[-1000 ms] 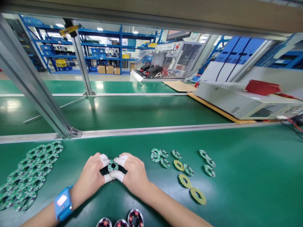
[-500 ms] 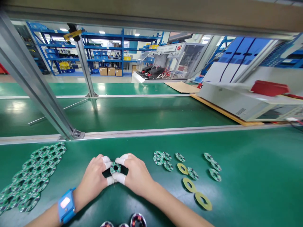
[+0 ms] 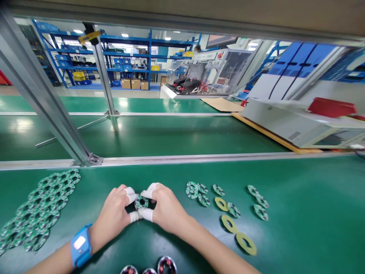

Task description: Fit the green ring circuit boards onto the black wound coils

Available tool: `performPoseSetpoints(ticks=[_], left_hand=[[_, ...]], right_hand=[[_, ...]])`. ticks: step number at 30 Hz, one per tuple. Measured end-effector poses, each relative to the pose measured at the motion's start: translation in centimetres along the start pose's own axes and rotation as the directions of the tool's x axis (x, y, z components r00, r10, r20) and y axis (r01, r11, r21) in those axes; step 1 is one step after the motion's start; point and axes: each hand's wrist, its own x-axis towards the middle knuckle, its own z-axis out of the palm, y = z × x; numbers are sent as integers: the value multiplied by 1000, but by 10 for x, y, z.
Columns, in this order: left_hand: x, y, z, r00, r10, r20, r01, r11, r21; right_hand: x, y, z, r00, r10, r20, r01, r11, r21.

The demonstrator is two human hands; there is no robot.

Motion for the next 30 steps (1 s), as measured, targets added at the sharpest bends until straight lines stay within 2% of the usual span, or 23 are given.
performPoseSetpoints(ticks=[7,10,14,16,20,30], left_hand=[[1,-1,4,998,16,-55,-16,1000,18],[1,-1,5,997,20,-69,-19,1000,15],[2,0,5,996,9,-89,-7,1000,15],[3,2,5,996,-2,-90,4,1000,19],[3,4,6,995,3,-103,1,999,40],[4,4,11,988,31,-151,-25,999,36]], right_hand=[[-1,-7,9,994,89,-58,-93,994,-61],[-3,-7,11,985,158,-65,-158,987,5],[-3,1,5,984,179,9,-178,967,181],[-1,4,1,979,203,-22,-193,957,218],[3,7,-1,972,202,-122,-193,978,78],[-1,0,2,984,153,-90,-166,973,-160]])
